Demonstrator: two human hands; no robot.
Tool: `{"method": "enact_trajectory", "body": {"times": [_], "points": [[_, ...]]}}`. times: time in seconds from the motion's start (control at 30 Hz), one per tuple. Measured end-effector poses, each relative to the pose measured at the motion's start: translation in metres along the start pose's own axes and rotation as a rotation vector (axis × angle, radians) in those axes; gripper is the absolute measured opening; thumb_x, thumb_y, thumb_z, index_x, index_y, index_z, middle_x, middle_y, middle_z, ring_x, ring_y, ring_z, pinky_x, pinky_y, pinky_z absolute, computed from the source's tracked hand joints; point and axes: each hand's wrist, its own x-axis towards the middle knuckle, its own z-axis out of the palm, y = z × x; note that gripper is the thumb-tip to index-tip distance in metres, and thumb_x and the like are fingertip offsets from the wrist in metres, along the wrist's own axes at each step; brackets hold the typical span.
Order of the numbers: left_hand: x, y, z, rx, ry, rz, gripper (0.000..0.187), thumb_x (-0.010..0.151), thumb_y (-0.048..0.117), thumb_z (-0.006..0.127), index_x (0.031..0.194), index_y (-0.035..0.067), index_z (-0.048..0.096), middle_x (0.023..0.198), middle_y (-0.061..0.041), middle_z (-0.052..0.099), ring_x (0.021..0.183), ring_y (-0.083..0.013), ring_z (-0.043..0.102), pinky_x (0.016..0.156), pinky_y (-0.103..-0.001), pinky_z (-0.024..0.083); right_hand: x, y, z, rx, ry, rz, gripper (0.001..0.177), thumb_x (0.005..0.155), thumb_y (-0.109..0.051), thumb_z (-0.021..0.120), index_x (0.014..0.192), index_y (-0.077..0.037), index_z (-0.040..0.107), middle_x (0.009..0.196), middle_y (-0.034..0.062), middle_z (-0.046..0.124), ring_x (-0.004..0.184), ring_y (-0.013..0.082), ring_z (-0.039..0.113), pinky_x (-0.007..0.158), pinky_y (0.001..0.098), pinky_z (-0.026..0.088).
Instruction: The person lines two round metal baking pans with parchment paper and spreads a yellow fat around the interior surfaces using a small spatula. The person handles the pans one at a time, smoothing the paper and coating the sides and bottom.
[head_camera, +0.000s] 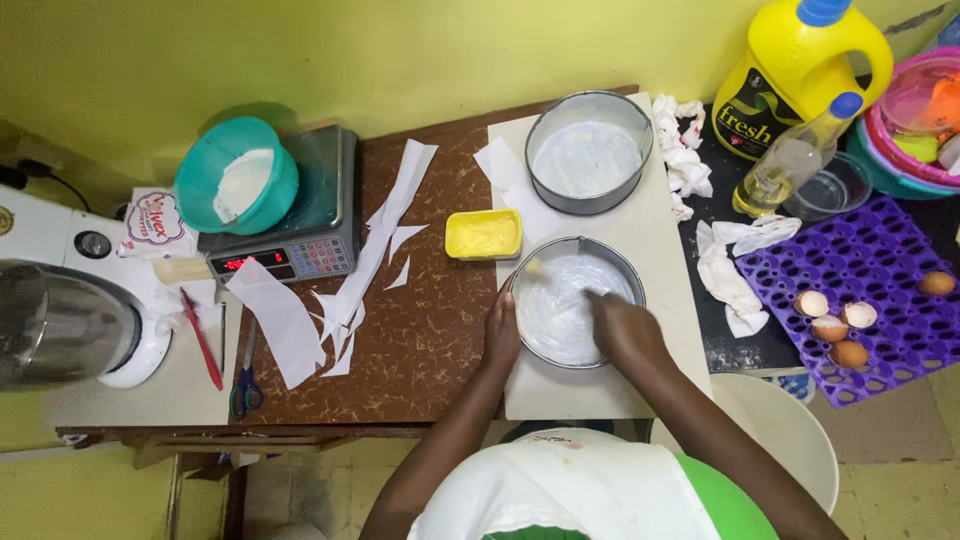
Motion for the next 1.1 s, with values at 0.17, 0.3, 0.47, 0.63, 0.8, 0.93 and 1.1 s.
{"method": "enact_trajectory", "body": {"times": [0.17,0.3,0.47,0.63,0.8,0.93,1.1], "points": [[-0.006,0.004,0.014,0.044,0.068,0.072,0.055,0.121,0.027,0.035,0.167,-0.001,0.048,0.167,-0.033,0.051,0.159,-0.0446,0.045,0.136,-0.057,0.03,0.011,0.009,0.026,0.036,-0.045,0.086,0.057,0.105,-0.013,0.052,0.161,-0.009,0.059,0.112,0.0256,0.082,0.106,0.0436,0.082,0.091,0.0582,0.066],[-0.005,0.0,0.018,0.012,0.103,0.105,0.056,0.122,0.027,0.033,0.167,-0.004,0.046,0.167,-0.035,0.05,0.158,-0.0465,0.045,0.135,-0.06,0.03,0.025,0.006,0.026,0.124,-0.218,-0.045,0.052,0.102,-0.012,0.056,0.153,-0.007,0.067,0.118,0.0289,0.082,0.111,0.0495,0.08,0.094,0.0588,0.065],[-0.01,0.015,0.023,0.049,0.154,0.11,0.052,0.121,0.022,0.035,0.165,-0.003,0.049,0.162,-0.033,0.055,0.155,-0.0474,0.05,0.133,-0.06,0.033,0.039,0.024,0.017,0.162,-0.023,0.154,0.047,0.109,-0.017,0.05,0.15,-0.008,0.07,0.113,0.0278,0.082,0.11,0.0435,0.082,0.093,0.0588,0.064],[-0.012,-0.004,0.036,0.086,0.219,0.132,0.05,0.121,0.021,0.037,0.164,0.0,0.051,0.163,-0.029,0.057,0.155,-0.0428,0.051,0.133,-0.056,0.034,0.031,-0.008,0.01,0.217,-0.16,0.145,0.051,0.108,-0.018,0.049,0.152,-0.002,0.067,0.123,0.0319,0.079,0.121,0.047,0.077,0.103,0.058,0.061],[-0.015,0.005,0.031,0.126,0.217,0.137,0.052,0.121,0.023,0.036,0.165,-0.002,0.048,0.164,-0.032,0.054,0.156,-0.0463,0.049,0.134,-0.057,0.032,0.029,0.013,0.001,0.167,-0.099,0.062,0.049,0.105,-0.011,0.053,0.15,-0.002,0.071,0.117,0.0361,0.08,0.117,0.0553,0.076,0.102,0.0671,0.06],[-0.014,0.004,0.03,0.157,0.184,0.104,0.052,0.121,0.023,0.035,0.166,-0.001,0.046,0.165,-0.031,0.053,0.157,-0.0448,0.048,0.135,-0.056,0.031,0.019,0.015,0.001,0.161,0.05,0.075,0.046,0.111,-0.014,0.052,0.153,-0.008,0.068,0.113,0.0309,0.082,0.111,0.049,0.08,0.097,0.0633,0.062],[0.042,-0.075,-0.015,0.151,0.056,0.111,0.05,0.121,0.02,0.039,0.166,0.0,0.049,0.167,-0.029,0.052,0.159,-0.0421,0.045,0.135,-0.056,0.031,0.011,0.01,-0.01,0.231,-0.252,-0.085,0.043,0.105,-0.011,0.058,0.144,-0.002,0.075,0.12,0.0338,0.08,0.12,0.0559,0.074,0.105,0.0659,0.059]]}}
